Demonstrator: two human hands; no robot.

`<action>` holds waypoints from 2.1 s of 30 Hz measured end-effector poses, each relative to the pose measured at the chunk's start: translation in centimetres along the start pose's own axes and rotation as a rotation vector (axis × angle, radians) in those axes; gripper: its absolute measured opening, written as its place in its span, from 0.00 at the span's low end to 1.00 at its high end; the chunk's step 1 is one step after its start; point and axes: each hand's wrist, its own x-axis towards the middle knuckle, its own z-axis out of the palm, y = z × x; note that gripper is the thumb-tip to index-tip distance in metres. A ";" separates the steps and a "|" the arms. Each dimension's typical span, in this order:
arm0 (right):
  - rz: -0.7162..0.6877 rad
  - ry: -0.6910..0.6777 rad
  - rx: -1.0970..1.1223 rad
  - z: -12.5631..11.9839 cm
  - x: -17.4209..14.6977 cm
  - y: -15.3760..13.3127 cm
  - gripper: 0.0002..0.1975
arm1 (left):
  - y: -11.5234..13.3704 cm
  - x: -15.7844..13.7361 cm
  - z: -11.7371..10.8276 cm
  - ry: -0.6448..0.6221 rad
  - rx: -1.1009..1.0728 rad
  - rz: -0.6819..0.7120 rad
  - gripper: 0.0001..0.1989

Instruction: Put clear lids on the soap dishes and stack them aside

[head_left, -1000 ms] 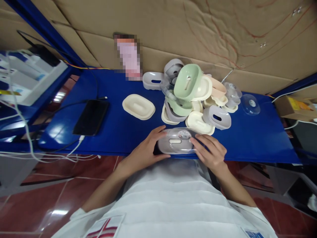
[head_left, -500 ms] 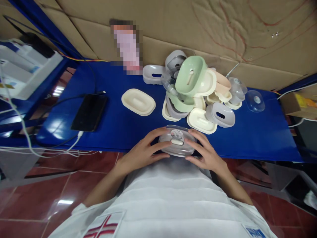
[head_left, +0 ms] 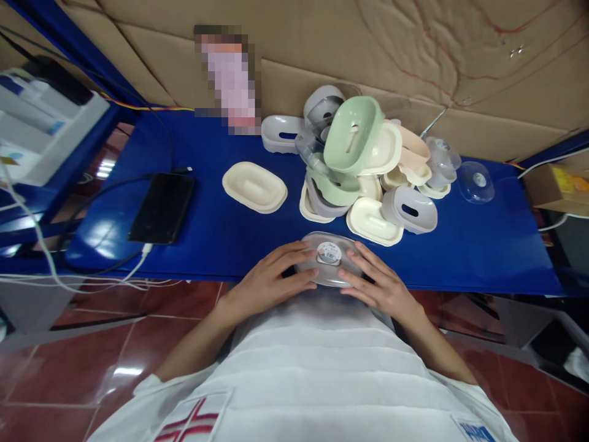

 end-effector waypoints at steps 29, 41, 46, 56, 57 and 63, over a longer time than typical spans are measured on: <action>0.046 -0.069 -0.011 -1.6 2.0 0.8 0.37 | 0.7 -3.1 -3.6 0.008 0.217 -0.172 0.14; -0.100 -0.303 -0.301 7.1 17.8 0.5 0.28 | -0.8 -6.4 -6.0 0.408 0.658 -0.547 0.26; -0.014 -0.305 -0.319 8.6 17.9 -0.3 0.29 | -1.9 -4.0 -5.5 0.343 0.680 -0.632 0.26; -0.188 -0.289 -0.094 3.5 9.6 -0.1 0.24 | -4.5 -0.8 -5.2 0.145 0.621 -0.642 0.37; -0.171 -0.260 -0.082 2.9 8.8 0.2 0.25 | -4.0 -0.8 -5.1 0.108 0.591 -0.576 0.35; 0.214 0.064 -0.259 -1.0 1.6 2.3 0.26 | -0.6 -2.5 -4.8 -0.103 0.293 -0.259 0.19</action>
